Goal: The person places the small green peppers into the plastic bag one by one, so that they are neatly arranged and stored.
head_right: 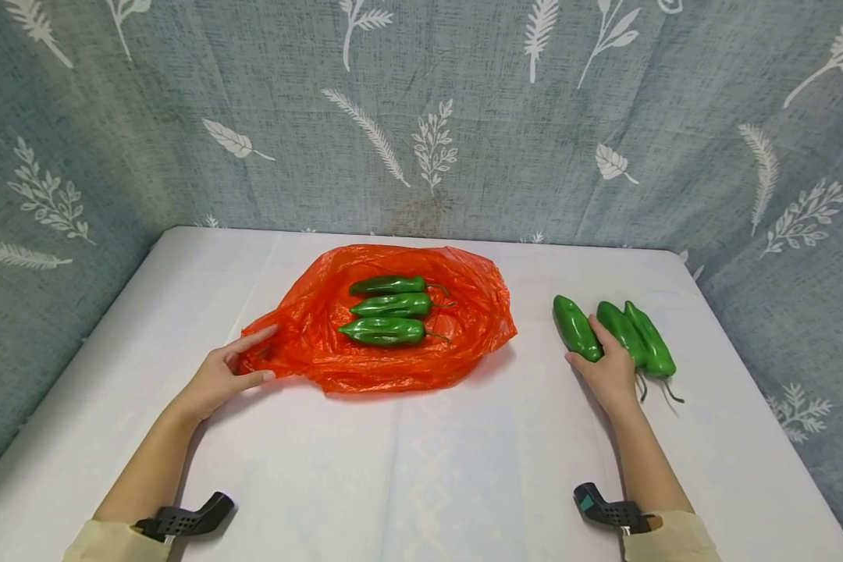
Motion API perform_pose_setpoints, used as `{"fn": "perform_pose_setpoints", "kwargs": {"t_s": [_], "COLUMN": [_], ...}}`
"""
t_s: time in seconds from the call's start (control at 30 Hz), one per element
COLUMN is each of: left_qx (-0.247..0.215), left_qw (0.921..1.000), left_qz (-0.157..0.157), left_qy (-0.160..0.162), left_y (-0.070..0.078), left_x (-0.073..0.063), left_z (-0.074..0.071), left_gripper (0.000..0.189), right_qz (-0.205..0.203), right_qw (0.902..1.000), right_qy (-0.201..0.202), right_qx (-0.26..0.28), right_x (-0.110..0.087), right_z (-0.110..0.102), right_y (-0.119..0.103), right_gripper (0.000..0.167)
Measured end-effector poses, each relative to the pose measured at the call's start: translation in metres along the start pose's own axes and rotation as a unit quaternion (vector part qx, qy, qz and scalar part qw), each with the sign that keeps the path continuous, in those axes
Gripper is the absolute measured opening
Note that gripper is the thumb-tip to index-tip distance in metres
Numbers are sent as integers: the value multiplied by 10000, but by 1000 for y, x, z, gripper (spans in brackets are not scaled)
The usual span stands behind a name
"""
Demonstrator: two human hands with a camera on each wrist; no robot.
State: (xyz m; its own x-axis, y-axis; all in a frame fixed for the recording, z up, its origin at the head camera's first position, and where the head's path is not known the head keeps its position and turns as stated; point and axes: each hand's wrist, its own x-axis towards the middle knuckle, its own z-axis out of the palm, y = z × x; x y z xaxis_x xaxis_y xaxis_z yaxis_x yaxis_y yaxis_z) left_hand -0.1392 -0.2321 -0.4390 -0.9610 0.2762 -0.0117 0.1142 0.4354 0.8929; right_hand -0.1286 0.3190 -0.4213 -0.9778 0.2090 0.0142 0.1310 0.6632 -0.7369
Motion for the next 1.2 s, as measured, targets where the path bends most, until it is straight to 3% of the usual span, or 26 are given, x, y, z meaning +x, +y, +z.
{"fn": "perform_pose_setpoints", "kwargs": {"t_s": [0.5, 1.2], "left_qx": [70, -8], "left_qw": [10000, 10000], "left_qz": [8, 18], "left_qy": [-20, 9], "left_y": [2, 0], "left_x": [0, 1], "left_z": [-1, -1], "left_gripper": [73, 74], "right_qz": [331, -124], "right_qw": [9992, 9985], "right_qy": [139, 243], "right_qx": [183, 479], "right_x": [-4, -4], "right_z": [-3, -12], "right_y": [-9, -26], "right_gripper": [81, 76]}}
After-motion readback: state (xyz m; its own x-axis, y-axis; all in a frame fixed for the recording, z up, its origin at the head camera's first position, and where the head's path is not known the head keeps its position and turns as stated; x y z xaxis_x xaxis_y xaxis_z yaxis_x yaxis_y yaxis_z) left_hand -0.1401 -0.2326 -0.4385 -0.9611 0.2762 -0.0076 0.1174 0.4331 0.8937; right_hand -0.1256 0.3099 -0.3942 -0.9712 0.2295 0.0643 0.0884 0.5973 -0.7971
